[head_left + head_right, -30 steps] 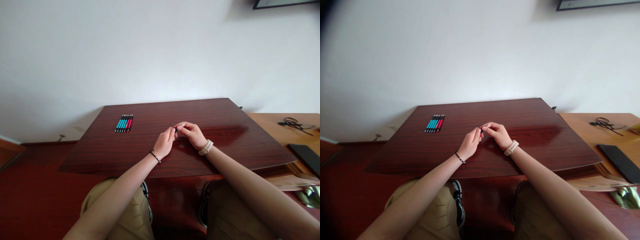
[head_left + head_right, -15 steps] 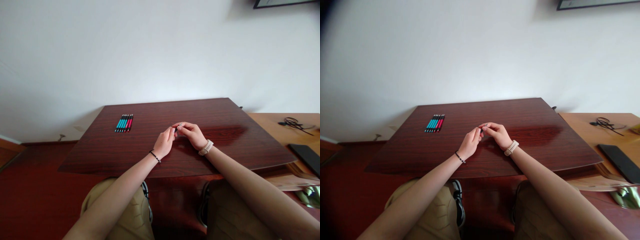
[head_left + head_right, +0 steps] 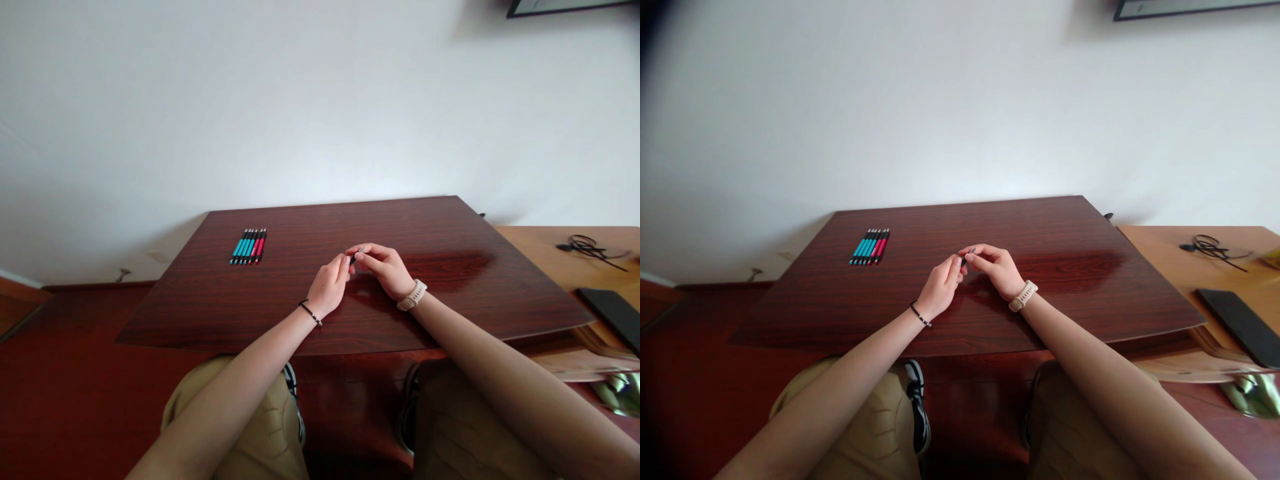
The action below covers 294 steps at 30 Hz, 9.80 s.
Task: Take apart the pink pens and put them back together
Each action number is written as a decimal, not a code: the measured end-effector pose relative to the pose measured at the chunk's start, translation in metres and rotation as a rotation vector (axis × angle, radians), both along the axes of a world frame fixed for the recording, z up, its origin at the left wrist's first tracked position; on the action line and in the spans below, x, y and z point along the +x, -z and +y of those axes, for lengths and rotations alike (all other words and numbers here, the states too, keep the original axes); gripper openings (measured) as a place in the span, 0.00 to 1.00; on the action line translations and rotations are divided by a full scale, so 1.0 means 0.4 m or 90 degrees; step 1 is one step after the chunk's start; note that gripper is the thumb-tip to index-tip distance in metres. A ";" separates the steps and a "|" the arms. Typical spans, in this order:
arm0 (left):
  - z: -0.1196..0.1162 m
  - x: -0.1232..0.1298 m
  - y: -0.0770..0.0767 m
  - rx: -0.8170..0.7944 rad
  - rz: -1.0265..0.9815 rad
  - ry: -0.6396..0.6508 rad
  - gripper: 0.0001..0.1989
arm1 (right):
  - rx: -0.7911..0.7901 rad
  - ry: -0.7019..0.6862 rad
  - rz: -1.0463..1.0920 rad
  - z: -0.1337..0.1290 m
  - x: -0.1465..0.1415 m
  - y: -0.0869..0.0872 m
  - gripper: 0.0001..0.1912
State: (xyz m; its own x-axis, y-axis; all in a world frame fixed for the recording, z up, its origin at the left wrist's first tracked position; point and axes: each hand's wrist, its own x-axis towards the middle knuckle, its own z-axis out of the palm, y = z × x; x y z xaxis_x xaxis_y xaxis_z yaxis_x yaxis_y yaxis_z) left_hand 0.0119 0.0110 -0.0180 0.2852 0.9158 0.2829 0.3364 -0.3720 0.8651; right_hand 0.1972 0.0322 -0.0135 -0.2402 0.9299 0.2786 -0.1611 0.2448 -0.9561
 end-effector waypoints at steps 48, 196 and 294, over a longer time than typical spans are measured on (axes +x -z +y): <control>-0.003 0.003 -0.012 -0.047 -0.051 0.016 0.20 | -0.031 0.149 0.102 0.038 0.035 -0.006 0.14; 0.028 -0.018 -0.014 -0.161 -0.242 0.052 0.17 | -0.064 0.166 0.173 0.057 0.059 -0.020 0.21; -0.011 -0.009 -0.045 -0.032 0.141 0.087 0.21 | 0.071 0.412 -0.708 0.101 0.556 0.087 0.25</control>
